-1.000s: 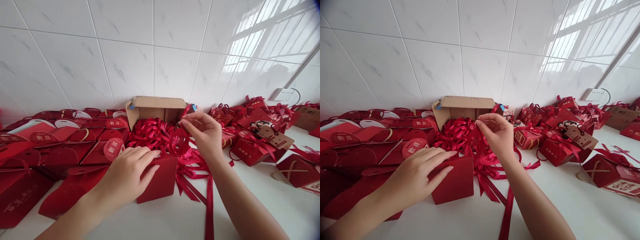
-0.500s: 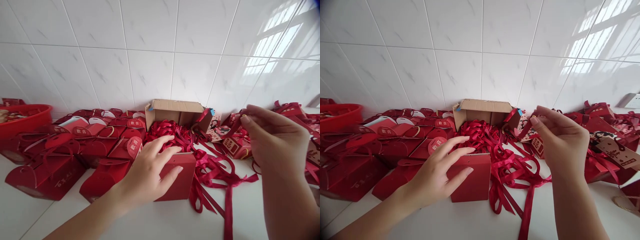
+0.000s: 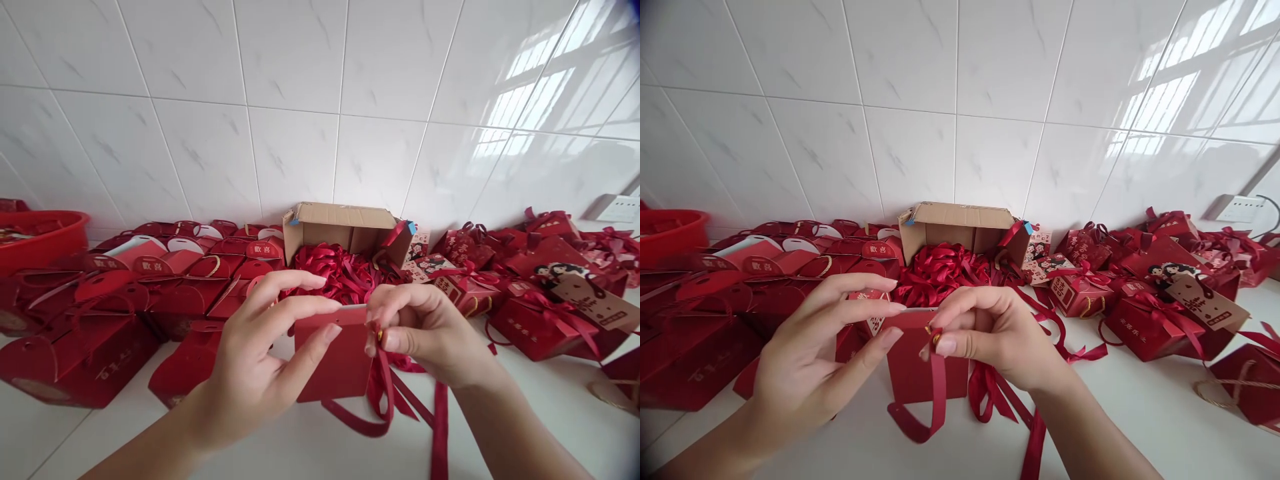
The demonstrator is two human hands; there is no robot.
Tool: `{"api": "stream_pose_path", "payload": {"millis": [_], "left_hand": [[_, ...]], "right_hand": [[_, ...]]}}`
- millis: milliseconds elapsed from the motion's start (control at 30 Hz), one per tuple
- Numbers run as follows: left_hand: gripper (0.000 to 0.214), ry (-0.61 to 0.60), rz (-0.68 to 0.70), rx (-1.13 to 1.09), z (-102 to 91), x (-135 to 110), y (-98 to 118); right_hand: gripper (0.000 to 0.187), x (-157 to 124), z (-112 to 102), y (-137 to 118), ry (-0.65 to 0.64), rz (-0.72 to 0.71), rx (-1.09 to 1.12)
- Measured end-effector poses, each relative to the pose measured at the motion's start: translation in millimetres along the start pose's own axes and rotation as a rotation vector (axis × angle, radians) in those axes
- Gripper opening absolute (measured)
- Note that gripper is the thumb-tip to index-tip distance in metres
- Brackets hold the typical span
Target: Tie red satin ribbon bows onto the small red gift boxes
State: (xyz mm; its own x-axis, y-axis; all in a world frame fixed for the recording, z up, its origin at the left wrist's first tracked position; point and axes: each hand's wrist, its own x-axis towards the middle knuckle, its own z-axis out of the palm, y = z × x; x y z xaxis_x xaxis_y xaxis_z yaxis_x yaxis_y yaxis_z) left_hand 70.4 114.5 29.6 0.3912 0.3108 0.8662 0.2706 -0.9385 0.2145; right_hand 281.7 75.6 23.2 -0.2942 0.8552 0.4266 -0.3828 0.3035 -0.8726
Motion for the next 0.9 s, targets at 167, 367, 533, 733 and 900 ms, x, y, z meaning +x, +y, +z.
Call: {"api": "stream_pose_path", "payload": {"millis": [167,367,533,733,900], "left_hand": [[0.021,-0.040,0.068,-0.004,-2.7,-0.5,3.7],[0.013,-0.068,0.171,-0.008,-6.1,0.7,5.6],[0.012,-0.059,0.260,-0.007,-5.7,0.9,4.2],[0.022,-0.100,0.267,0.070,-7.9,1.6,2.8],[0.022,-0.105,0.218,0.142,-8.9,-2.5,3.8]], "right_hand": [[0.015,0.6,6.9,7.3,-0.077,0.075,0.132],[0.012,0.1,13.9,12.3,-0.086,0.155,0.218],[0.008,0.3,18.2,16.2,-0.121,0.260,0.339],[0.012,0.5,20.2,21.6,-0.070,0.219,0.281],[0.012,0.5,20.9,19.6,-0.058,0.146,0.163]]}}
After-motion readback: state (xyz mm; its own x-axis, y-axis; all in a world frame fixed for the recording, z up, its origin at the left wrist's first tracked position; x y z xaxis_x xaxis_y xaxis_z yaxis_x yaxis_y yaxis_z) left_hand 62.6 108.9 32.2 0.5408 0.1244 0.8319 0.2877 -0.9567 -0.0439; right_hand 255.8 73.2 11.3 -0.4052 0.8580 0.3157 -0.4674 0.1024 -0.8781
